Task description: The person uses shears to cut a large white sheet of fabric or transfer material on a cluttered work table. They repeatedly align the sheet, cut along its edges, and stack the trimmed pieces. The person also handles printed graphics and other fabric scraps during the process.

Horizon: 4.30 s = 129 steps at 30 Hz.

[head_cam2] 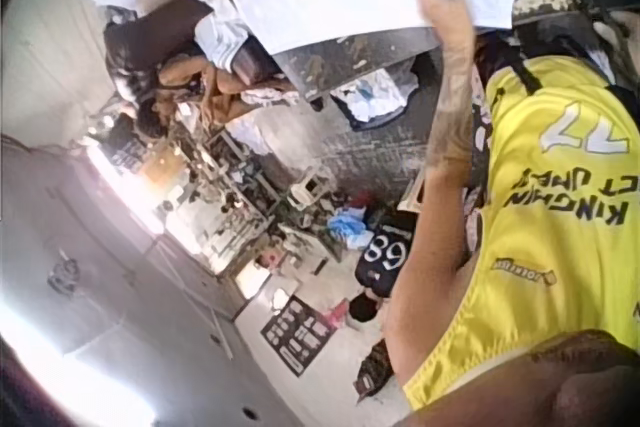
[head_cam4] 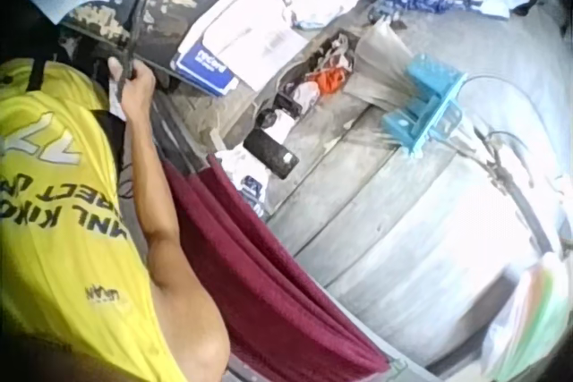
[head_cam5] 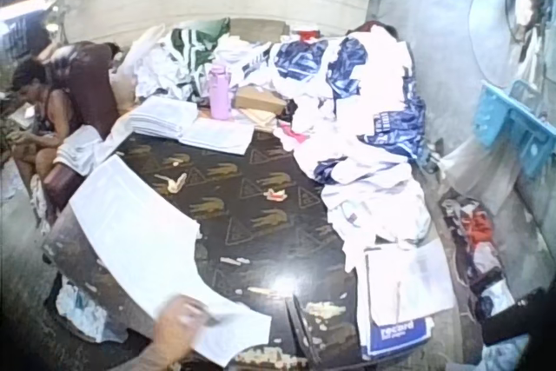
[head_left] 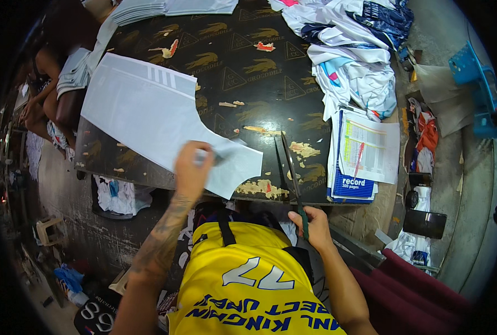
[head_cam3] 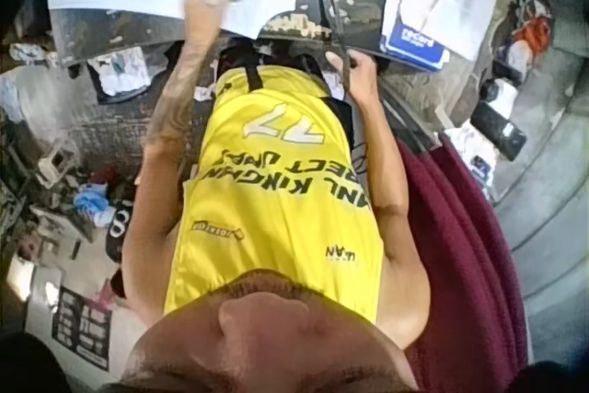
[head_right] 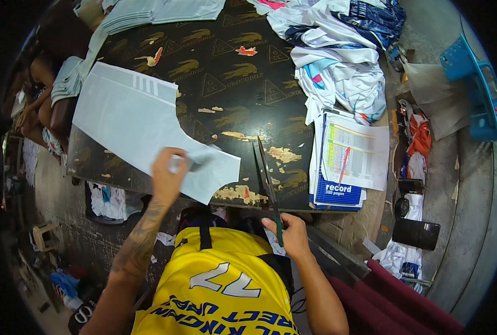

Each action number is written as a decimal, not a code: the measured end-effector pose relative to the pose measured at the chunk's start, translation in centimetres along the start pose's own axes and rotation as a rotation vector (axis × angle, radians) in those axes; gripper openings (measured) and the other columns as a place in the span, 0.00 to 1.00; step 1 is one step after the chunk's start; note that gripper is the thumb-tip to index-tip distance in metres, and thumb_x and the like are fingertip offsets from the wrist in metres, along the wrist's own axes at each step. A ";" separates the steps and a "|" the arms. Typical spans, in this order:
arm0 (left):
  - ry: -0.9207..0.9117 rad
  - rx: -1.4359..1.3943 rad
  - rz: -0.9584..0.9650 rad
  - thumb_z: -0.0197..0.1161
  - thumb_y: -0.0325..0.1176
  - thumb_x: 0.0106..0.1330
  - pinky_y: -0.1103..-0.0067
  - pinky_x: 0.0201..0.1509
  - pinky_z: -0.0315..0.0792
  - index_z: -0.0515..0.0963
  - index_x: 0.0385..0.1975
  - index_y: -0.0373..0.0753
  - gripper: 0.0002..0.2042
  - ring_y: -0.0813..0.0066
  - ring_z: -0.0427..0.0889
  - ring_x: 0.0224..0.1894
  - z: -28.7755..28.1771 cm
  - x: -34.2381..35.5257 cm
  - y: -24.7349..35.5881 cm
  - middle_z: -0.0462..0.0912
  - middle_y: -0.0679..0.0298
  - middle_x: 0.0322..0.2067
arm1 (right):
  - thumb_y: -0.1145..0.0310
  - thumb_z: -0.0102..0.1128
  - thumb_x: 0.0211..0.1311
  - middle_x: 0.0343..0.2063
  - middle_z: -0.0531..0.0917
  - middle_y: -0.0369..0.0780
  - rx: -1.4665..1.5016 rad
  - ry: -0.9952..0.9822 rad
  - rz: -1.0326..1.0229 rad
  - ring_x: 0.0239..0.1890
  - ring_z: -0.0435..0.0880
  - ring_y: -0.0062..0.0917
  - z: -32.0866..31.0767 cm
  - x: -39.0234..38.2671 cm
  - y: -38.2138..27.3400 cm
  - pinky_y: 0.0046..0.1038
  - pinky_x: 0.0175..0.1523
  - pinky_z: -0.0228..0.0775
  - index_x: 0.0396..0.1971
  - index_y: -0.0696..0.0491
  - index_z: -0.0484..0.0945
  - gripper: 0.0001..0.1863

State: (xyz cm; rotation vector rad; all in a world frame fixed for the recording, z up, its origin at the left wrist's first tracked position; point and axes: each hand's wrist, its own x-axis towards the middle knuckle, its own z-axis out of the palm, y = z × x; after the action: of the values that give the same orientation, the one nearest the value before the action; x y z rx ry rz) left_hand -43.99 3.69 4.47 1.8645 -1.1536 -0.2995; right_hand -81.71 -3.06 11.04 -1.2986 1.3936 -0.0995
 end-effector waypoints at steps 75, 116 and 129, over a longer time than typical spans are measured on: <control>0.313 -0.462 -0.636 0.66 0.29 0.79 0.83 0.41 0.73 0.77 0.42 0.38 0.04 0.86 0.76 0.34 -2.3 -5.1 0.9 0.79 0.73 0.31 | 0.69 0.73 0.64 0.50 0.85 0.51 -0.690 0.362 -0.225 0.52 0.85 0.51 -2.3 6.0 -1.9 0.46 0.55 0.79 0.54 0.60 0.80 0.21; -0.450 -0.254 -0.069 0.70 0.35 0.72 0.59 0.46 0.81 0.76 0.47 0.38 0.12 0.45 0.89 0.42 -5.6 4.1 1.7 0.88 0.49 0.36 | 0.66 0.71 0.73 0.29 0.84 0.33 -0.035 0.119 -0.217 0.31 0.78 0.14 10.0 7.7 -11.5 0.22 0.37 0.71 0.43 0.59 0.83 0.11; -0.275 0.394 0.165 0.74 0.44 0.66 0.58 0.63 0.71 0.80 0.57 0.42 0.23 0.53 0.81 0.56 -6.2 -5.1 -0.1 0.83 0.58 0.48 | 0.57 0.83 0.57 0.47 0.83 0.45 -0.444 0.358 -0.623 0.50 0.84 0.40 10.0 12.6 -7.5 0.40 0.56 0.78 0.53 0.56 0.84 0.28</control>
State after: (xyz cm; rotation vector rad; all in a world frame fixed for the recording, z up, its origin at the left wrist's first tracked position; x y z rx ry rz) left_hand -42.98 11.30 6.71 2.0925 -1.6402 -0.2527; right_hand -66.16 -8.96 4.87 -2.1423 1.2937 -0.4841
